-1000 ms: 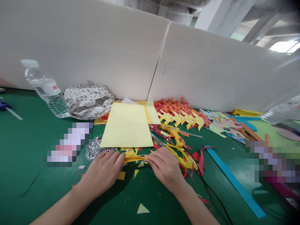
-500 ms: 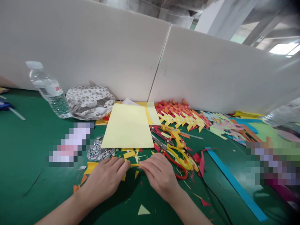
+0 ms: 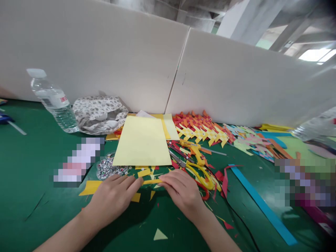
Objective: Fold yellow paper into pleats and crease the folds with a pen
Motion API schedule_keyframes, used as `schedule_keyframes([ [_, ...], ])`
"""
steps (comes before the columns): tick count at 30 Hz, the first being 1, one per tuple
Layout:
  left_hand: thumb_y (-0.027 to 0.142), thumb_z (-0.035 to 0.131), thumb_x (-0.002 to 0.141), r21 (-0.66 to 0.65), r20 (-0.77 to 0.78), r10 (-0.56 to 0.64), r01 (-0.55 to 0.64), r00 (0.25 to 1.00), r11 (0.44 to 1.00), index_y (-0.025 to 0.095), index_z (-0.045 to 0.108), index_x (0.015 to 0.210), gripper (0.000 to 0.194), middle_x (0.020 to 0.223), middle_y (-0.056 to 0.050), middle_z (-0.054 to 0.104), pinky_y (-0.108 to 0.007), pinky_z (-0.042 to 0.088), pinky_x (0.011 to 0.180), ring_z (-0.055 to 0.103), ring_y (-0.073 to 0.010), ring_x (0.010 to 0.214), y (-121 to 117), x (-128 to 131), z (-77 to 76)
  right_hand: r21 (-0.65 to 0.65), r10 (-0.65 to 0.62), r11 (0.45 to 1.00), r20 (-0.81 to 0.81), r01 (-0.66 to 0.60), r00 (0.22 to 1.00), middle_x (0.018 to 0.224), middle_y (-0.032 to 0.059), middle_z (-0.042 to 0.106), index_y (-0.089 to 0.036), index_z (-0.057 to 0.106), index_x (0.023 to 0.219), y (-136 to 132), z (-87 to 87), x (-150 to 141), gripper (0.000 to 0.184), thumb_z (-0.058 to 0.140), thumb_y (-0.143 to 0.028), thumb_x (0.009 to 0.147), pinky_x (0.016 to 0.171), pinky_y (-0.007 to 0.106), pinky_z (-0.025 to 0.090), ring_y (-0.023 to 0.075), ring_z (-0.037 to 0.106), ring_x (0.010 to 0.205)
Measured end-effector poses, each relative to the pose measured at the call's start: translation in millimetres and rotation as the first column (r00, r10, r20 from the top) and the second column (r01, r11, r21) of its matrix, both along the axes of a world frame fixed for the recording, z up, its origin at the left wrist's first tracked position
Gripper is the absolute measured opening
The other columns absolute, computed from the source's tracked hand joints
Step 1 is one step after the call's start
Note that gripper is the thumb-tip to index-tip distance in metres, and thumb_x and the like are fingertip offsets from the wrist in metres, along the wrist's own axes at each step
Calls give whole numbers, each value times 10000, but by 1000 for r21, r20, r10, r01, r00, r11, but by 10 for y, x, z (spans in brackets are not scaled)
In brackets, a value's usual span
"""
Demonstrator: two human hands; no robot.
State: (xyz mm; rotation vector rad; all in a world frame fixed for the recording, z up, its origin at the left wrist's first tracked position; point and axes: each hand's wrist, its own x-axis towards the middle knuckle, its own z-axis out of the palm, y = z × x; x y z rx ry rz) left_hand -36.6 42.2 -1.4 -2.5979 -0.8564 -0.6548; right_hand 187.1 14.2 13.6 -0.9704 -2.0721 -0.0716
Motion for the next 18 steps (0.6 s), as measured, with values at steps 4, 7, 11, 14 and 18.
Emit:
schedule_keyframes([
  [4, 145, 350, 928, -51, 0, 16, -16, 1000, 999, 176, 541, 896, 196, 679, -18, 639, -287, 395, 511, 586, -170, 544, 2, 33, -36, -28, -10, 1000, 3, 10, 1000, 777, 51, 684, -151, 624, 920, -8, -64, -11, 91, 559, -104, 876, 683, 304, 509, 154, 596, 719],
  [7, 151, 331, 936, -53, -12, 9, -10, 1000, 999, 167, 543, 901, 215, 696, -32, 641, -285, 415, 533, 592, -174, 567, -11, 49, -58, -44, -9, 999, 46, 11, 999, 782, 54, 685, -151, 622, 919, -38, -89, -67, 85, 544, -128, 891, 683, 295, 508, 154, 605, 731],
  [11, 67, 322, 899, -64, -41, 3, -6, 999, 998, 164, 536, 914, 235, 721, -42, 646, -287, 420, 550, 599, -178, 592, -16, 38, -68, -66, -13, 998, 68, 18, 998, 782, 48, 680, -153, 617, 916, -50, -75, -92, 102, 520, -124, 904, 685, 284, 492, 147, 599, 732],
  [14, 50, 347, 880, -75, -58, -8, 4, 998, 997, 169, 526, 888, 215, 698, -27, 630, -291, 410, 548, 589, -179, 585, -21, 40, -61, -95, -21, 995, 89, 30, 996, 800, 51, 675, -148, 615, 936, -40, -55, -89, 85, 539, -164, 902, 693, 292, 476, 153, 582, 738],
  [18, 70, 365, 887, -79, -53, -50, 46, 997, 996, 179, 515, 864, 188, 661, 0, 600, -287, 396, 556, 568, -164, 572, -66, 80, -50, -117, -15, 992, 203, 39, 979, 821, 64, 673, -143, 621, 989, -38, -31, -114, 155, 523, -237, 915, 697, 308, 458, 172, 578, 768],
])
